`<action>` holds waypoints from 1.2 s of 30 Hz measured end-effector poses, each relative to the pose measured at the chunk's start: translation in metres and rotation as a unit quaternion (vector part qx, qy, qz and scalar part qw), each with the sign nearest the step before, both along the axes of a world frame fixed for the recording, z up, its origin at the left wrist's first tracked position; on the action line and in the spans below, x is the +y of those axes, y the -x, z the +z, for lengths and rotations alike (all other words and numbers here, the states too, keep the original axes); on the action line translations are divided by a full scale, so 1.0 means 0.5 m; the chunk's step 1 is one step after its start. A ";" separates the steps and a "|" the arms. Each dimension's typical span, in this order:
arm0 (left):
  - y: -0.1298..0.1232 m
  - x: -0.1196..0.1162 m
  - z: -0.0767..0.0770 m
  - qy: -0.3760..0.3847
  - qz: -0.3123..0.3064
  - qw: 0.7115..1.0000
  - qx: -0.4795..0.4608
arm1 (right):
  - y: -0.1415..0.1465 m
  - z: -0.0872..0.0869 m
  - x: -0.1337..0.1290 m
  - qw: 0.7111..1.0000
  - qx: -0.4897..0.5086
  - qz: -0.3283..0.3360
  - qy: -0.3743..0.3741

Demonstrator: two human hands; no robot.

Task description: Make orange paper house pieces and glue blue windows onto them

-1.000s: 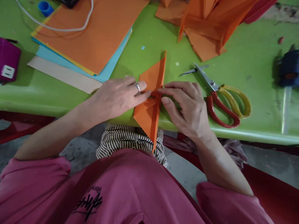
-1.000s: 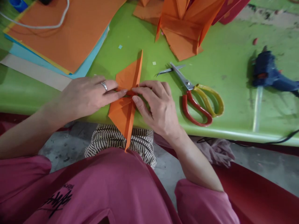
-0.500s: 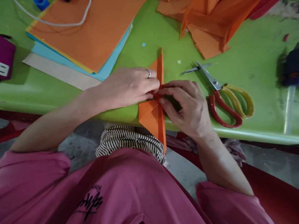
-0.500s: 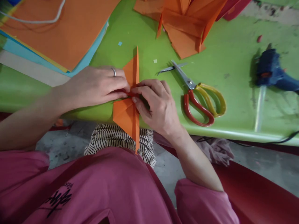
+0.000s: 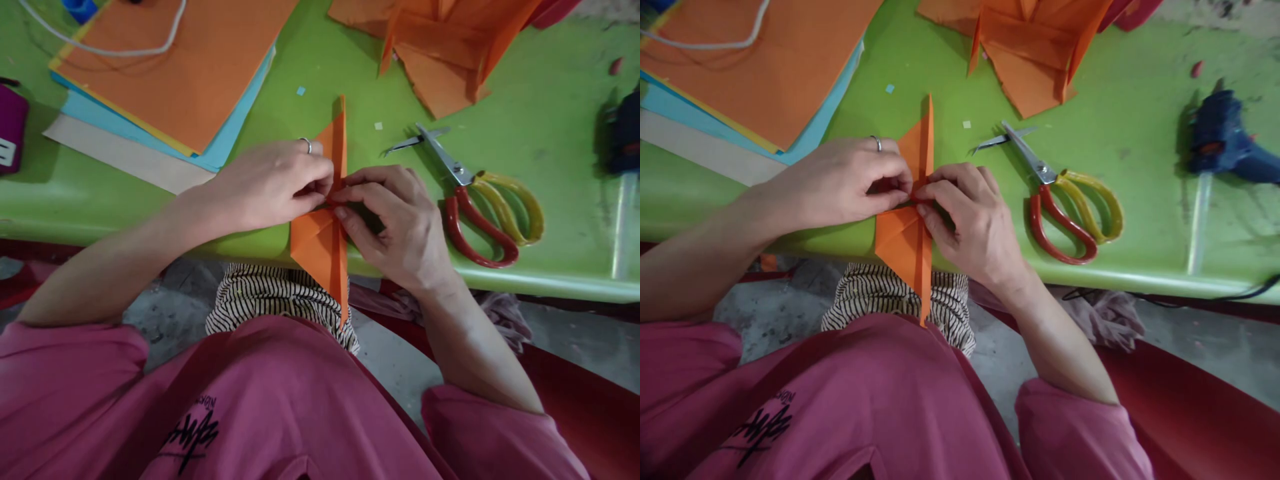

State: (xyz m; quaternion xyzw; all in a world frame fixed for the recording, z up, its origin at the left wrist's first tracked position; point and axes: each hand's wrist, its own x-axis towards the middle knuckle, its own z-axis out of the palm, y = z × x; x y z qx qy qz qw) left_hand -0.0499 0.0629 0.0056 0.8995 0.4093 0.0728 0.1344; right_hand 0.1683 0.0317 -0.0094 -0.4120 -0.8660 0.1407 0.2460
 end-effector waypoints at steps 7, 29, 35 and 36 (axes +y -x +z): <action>0.000 0.006 0.003 0.043 0.029 0.999 -0.011 | -0.002 -0.003 -0.001 0.999 0.047 -0.005 -0.016; -0.016 0.024 0.039 0.184 0.089 0.979 -0.024 | -0.004 -0.016 -0.001 0.996 0.058 0.033 -0.053; -0.013 0.026 0.032 0.174 0.080 0.981 -0.025 | -0.003 -0.016 -0.002 0.998 0.023 0.030 -0.058; -0.013 0.026 0.031 0.171 0.077 0.982 -0.026 | -0.003 -0.017 -0.002 0.998 0.012 0.030 -0.059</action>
